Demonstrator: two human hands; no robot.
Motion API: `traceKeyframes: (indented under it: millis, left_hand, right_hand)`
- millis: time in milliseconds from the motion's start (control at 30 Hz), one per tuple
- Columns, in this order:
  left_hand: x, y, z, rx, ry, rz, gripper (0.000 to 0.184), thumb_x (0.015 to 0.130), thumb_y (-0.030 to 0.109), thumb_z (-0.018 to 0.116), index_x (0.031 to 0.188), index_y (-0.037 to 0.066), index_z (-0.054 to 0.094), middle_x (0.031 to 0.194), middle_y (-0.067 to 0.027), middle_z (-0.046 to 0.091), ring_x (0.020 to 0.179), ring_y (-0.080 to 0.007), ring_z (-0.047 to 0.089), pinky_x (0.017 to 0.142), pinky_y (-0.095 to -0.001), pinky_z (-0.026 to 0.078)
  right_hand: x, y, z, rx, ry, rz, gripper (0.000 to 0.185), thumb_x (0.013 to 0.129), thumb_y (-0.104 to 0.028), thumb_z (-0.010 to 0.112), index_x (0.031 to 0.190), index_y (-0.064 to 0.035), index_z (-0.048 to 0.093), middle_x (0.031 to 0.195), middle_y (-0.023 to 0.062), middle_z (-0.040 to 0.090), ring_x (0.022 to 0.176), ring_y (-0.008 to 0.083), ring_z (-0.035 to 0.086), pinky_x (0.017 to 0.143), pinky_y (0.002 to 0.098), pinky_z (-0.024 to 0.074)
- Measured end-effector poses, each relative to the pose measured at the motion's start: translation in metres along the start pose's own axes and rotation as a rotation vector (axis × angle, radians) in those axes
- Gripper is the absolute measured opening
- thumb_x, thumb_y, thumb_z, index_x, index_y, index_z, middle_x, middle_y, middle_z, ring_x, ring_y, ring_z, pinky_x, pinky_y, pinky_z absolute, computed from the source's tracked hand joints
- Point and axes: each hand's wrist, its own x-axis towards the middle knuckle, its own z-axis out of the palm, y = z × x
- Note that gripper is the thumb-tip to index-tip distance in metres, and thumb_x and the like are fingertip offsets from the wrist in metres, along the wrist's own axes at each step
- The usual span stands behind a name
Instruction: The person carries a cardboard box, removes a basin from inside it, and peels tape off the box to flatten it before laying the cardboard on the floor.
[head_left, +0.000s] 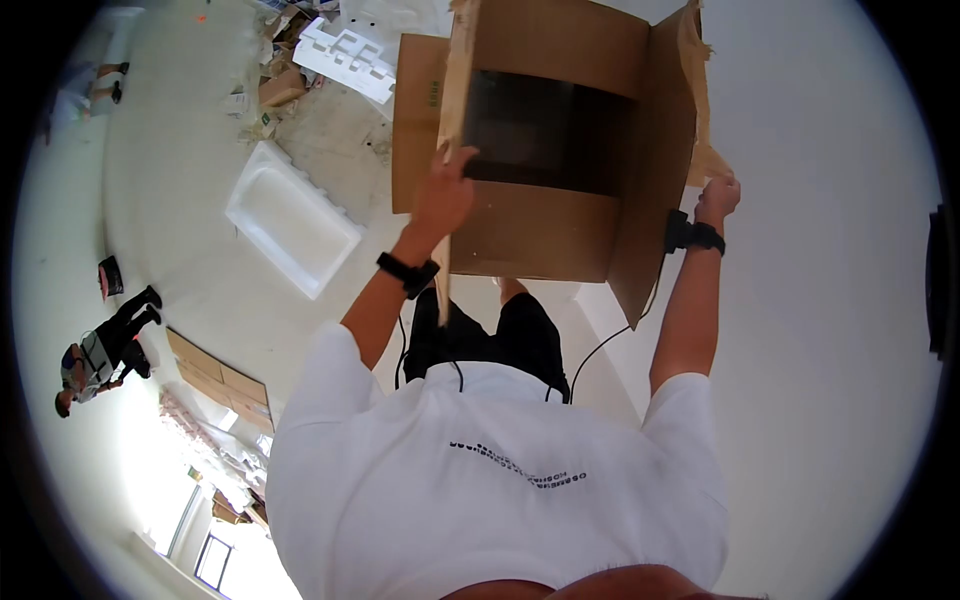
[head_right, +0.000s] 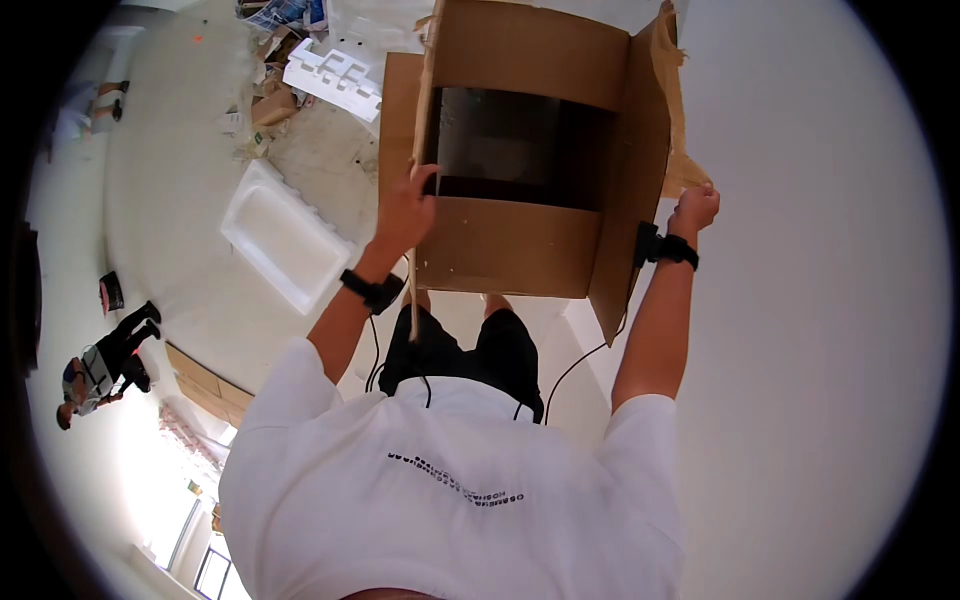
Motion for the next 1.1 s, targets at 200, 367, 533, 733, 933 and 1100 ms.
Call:
traceKeyframes:
  millis: [200, 367, 533, 733, 933, 1100]
  left_hand:
    - [-0.03, -0.056, -0.082, 0.089, -0.065, -0.422, 0.044, 0.094, 0.011, 0.047, 0.135, 0.025, 0.043, 0.102, -0.0251, 0.065, 0.092, -0.0463, 0.061, 0.081, -0.0547, 0.048]
    - [-0.033, -0.148, -0.085, 0.715, 0.157, -0.374, 0.053, 0.097, 0.011, 0.045, 0.144, 0.033, 0.037, 0.135, -0.0186, 0.05, 0.126, -0.0356, 0.046, 0.103, -0.0479, 0.038]
    - [0.001, -0.178, 0.003, 1.184, -0.027, 0.109, 0.049, 0.098, 0.019, 0.04, 0.146, 0.019, 0.035, 0.152, -0.0115, 0.033, 0.142, -0.0269, 0.026, 0.116, -0.0493, 0.013]
    - [0.002, -0.147, 0.117, 0.624, -0.535, 0.094, 0.048, 0.088, 0.022, 0.057, 0.134, 0.012, 0.049, 0.147, -0.0129, 0.04, 0.139, -0.0281, 0.032, 0.116, -0.0481, 0.017]
    - [-0.001, -0.124, 0.114, 0.513, -0.529, -0.064, 0.049, 0.078, 0.025, 0.07, 0.124, 0.013, 0.057, 0.122, -0.0141, 0.051, 0.116, -0.0348, 0.047, 0.103, -0.0474, 0.035]
    - [-0.02, -0.105, 0.097, 0.498, -0.409, 0.046, 0.038, 0.072, 0.024, 0.077, 0.106, 0.011, 0.065, 0.111, -0.013, 0.055, 0.108, -0.0345, 0.051, 0.1, -0.046, 0.038]
  right_hand:
    - [0.017, 0.016, -0.005, 0.519, -0.333, 0.015, 0.024, 0.088, 0.0, 0.044, 0.104, 0.0086, 0.06, 0.1, 0.0215, 0.066, 0.088, 0.0326, 0.067, 0.076, 0.0388, 0.0568]
    - [-0.03, -0.042, -0.021, -0.839, -0.254, -0.587, 0.03, 0.092, -0.007, 0.042, 0.114, 0.0108, 0.053, 0.105, 0.0211, 0.064, 0.089, 0.0324, 0.065, 0.081, 0.0429, 0.0548]
    - [-0.16, -0.092, 0.011, -0.522, 0.068, -0.538, 0.031, 0.092, -0.017, 0.047, 0.111, 0.0064, 0.052, 0.111, 0.0236, 0.06, 0.098, 0.0355, 0.061, 0.083, 0.0439, 0.0522]
    - [-0.135, -0.011, 0.028, -0.759, 0.038, -0.881, 0.032, 0.089, -0.024, 0.055, 0.11, 0.0, 0.055, 0.115, 0.0211, 0.058, 0.107, 0.036, 0.057, 0.088, 0.0435, 0.0498]
    - [-0.086, 0.056, 0.001, -0.534, -0.308, -0.644, 0.055, 0.09, -0.039, 0.057, 0.131, -0.0033, 0.044, 0.124, 0.0228, 0.058, 0.116, 0.0445, 0.054, 0.097, 0.0512, 0.0423]
    - [-0.106, 0.019, -0.016, -0.644, -0.327, -0.406, 0.051, 0.092, -0.051, 0.05, 0.127, -0.0137, 0.053, 0.114, 0.0201, 0.065, 0.111, 0.0436, 0.057, 0.093, 0.0511, 0.0451]
